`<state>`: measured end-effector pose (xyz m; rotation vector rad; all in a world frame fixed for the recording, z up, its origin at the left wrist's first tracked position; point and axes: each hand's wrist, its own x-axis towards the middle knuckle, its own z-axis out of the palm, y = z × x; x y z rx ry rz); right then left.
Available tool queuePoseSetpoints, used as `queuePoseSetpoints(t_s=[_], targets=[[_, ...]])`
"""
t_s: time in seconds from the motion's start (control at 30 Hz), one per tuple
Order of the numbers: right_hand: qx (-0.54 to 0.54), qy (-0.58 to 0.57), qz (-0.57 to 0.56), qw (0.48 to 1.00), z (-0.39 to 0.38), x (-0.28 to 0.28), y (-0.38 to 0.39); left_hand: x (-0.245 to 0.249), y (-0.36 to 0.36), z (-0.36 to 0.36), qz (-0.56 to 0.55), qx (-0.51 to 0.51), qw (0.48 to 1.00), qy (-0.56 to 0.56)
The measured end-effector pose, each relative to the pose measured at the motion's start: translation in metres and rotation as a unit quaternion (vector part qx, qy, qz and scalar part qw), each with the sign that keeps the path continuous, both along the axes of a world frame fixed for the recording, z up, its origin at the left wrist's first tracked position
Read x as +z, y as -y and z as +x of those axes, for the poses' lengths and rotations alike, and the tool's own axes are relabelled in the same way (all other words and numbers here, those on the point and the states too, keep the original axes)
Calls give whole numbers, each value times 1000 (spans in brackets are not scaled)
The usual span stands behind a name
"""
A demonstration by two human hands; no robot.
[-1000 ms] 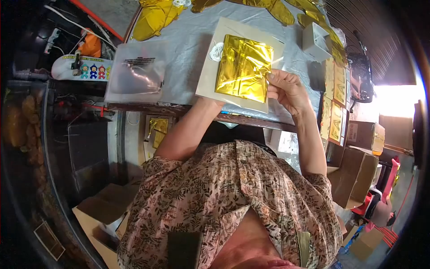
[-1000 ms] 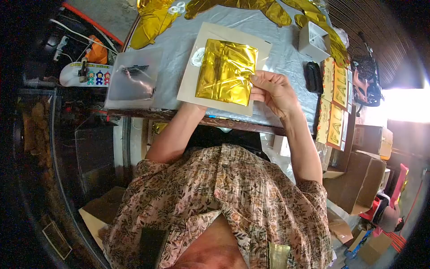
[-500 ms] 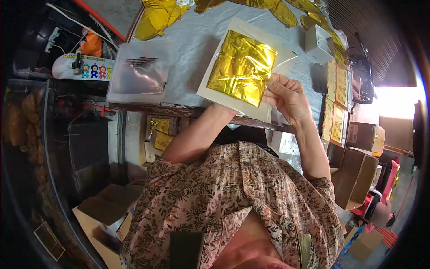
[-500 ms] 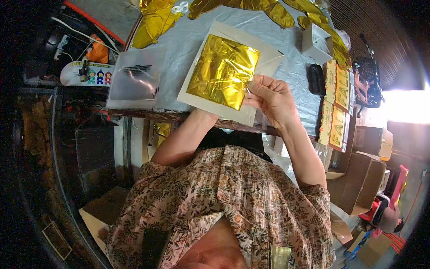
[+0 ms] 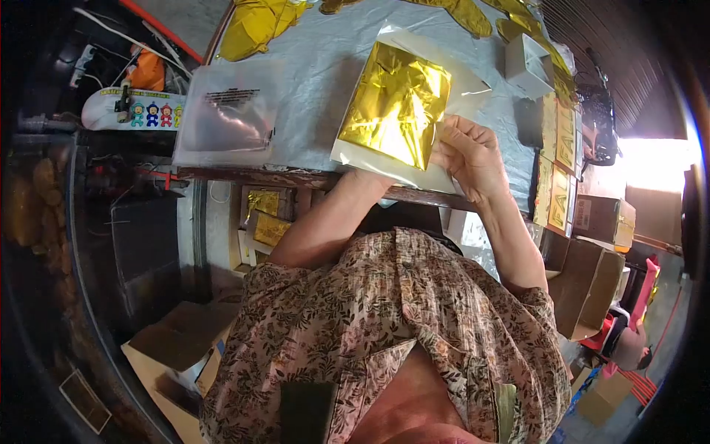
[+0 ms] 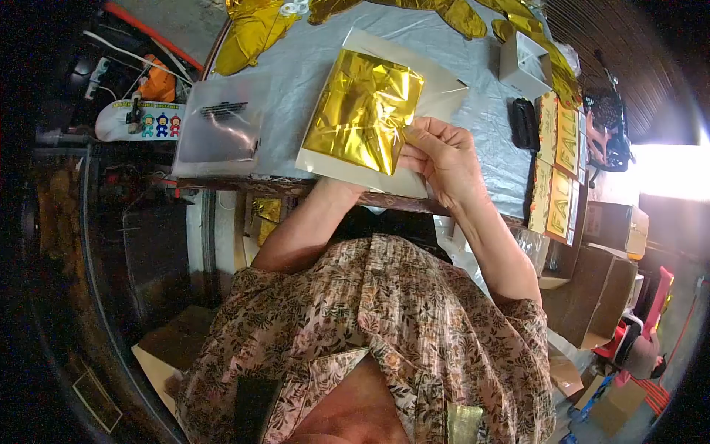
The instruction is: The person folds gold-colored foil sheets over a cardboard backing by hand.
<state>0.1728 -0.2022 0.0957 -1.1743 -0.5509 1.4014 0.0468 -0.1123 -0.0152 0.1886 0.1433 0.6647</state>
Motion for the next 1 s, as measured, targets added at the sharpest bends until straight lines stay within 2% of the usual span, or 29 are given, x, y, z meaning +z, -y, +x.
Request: queuePoseSetpoints(t_s=[0.03,0.07,0.13,0.17,0.23,0.27,0.33,0.4,0.43,0.5,0.53,0.63,0.7,0.73,0.8,0.83,0.87,0.93,1.0], targets=[[13,-4,9,1000,5,-4,0,-6,-4,1,30,-4,999,-20],[27,-7,17,999,11,-8,0,-17,-10,-2,-15,37,991,129],[31,7,25,999,23,-19,2,-14,-21,-20,52,-48,970,231],[38,20,33,999,26,-21,3,-35,-21,-30,-8,-88,995,45],[27,14,23,999,13,-3,3,17,-21,-53,222,62,973,0],[18,7,14,1000,9,4,3,52,-20,-56,180,110,963,-167],[17,4,13,1000,11,5,3,48,-25,-72,180,88,965,-166],[17,-1,13,1000,13,2,2,33,-39,-81,203,65,947,-238],[21,5,13,1000,14,-1,2,35,-42,-87,203,65,947,-241],[26,10,16,999,13,-2,2,59,-48,-93,89,-42,995,-12],[15,12,9,1000,11,1,3,57,-50,-98,90,-42,995,-13],[15,3,6,1000,14,2,4,55,-53,-103,142,-41,986,-84],[30,-6,9,999,14,2,6,65,-47,-97,212,39,922,-321],[26,-14,2,1000,13,2,5,66,-41,-91,212,41,922,-322],[22,-22,-3,999,13,1,5,67,-31,-81,159,46,962,-215],[23,-32,9,999,15,-2,7,70,-33,-84,180,-25,970,-163],[24,-42,20,999,16,-4,9,72,-34,-86,179,-25,970,-163],[26,-45,25,998,15,-2,11,75,-35,-87,148,-86,983,-62],[28,-48,32,998,15,-2,13,74,-34,-85,155,-86,980,-89]])
